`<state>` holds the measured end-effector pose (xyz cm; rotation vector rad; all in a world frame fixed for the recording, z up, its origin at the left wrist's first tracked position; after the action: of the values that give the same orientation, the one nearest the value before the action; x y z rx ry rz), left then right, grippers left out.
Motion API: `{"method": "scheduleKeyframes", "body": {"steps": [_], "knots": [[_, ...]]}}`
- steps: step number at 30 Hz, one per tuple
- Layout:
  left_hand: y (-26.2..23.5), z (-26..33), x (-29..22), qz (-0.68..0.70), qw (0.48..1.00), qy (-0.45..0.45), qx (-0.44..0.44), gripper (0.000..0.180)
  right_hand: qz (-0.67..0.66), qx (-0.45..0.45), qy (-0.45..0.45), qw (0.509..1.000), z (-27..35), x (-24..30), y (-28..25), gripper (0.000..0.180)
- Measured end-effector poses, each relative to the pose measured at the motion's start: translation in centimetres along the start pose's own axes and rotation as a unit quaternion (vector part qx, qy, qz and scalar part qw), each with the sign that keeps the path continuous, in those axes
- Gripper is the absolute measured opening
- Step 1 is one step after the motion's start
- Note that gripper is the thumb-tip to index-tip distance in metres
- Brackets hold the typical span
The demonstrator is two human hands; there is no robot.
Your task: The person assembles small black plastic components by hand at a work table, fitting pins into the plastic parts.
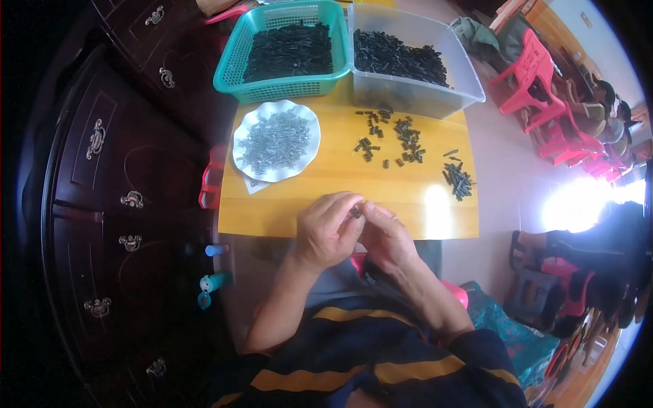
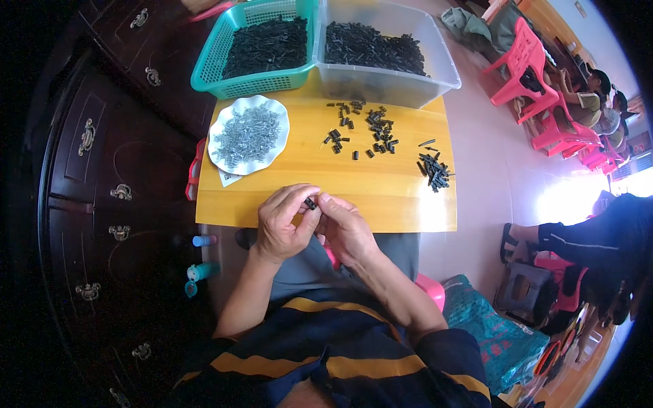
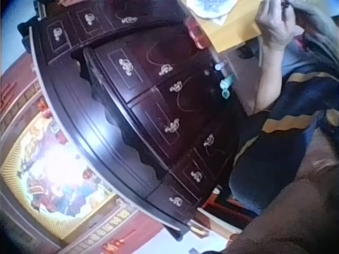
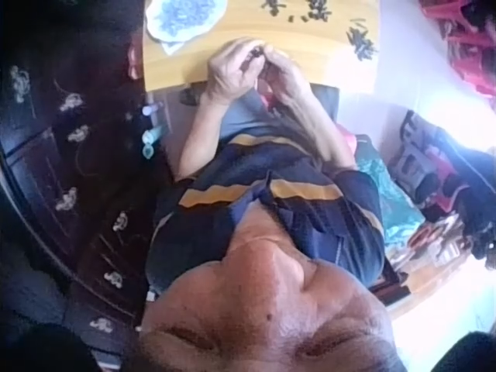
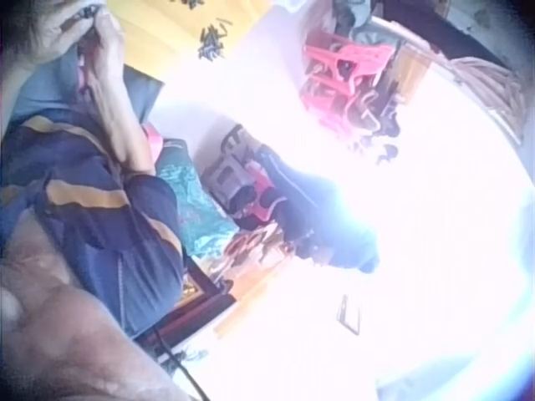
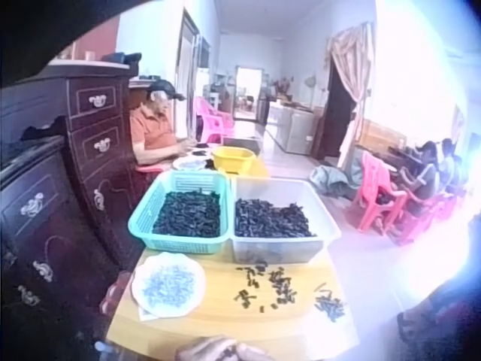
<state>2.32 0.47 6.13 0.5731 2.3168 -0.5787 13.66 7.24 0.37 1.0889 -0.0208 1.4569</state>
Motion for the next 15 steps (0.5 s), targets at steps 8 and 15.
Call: {"method": "scheduleKeyframes", "body": {"steps": [8, 15], "knots": [[-0.3, -0.3, 0.3, 0.017, 0.998, -0.053, 0.007, 0.024, 0.002, 0.004, 0.0, 1.0, 0.1, 0.5, 0.5, 0.028], [-0.3, -0.4, 0.6, -0.011, 0.999, -0.045, -0.01, 0.034, 0.219, 0.064, -0.174, 0.958, -0.9, 3.1, 1.6, 0.024]]}}
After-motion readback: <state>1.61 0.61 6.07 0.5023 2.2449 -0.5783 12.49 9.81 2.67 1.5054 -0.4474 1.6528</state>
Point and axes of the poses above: each hand's wrist, its own z-axis away from the middle knuckle, its own y-axis out of the palm, x = y × z, the point moved 5 cm from there along -z, towards the middle knuckle, and after that the axes turned 15 degrees about -x, right-handed, at the moved point
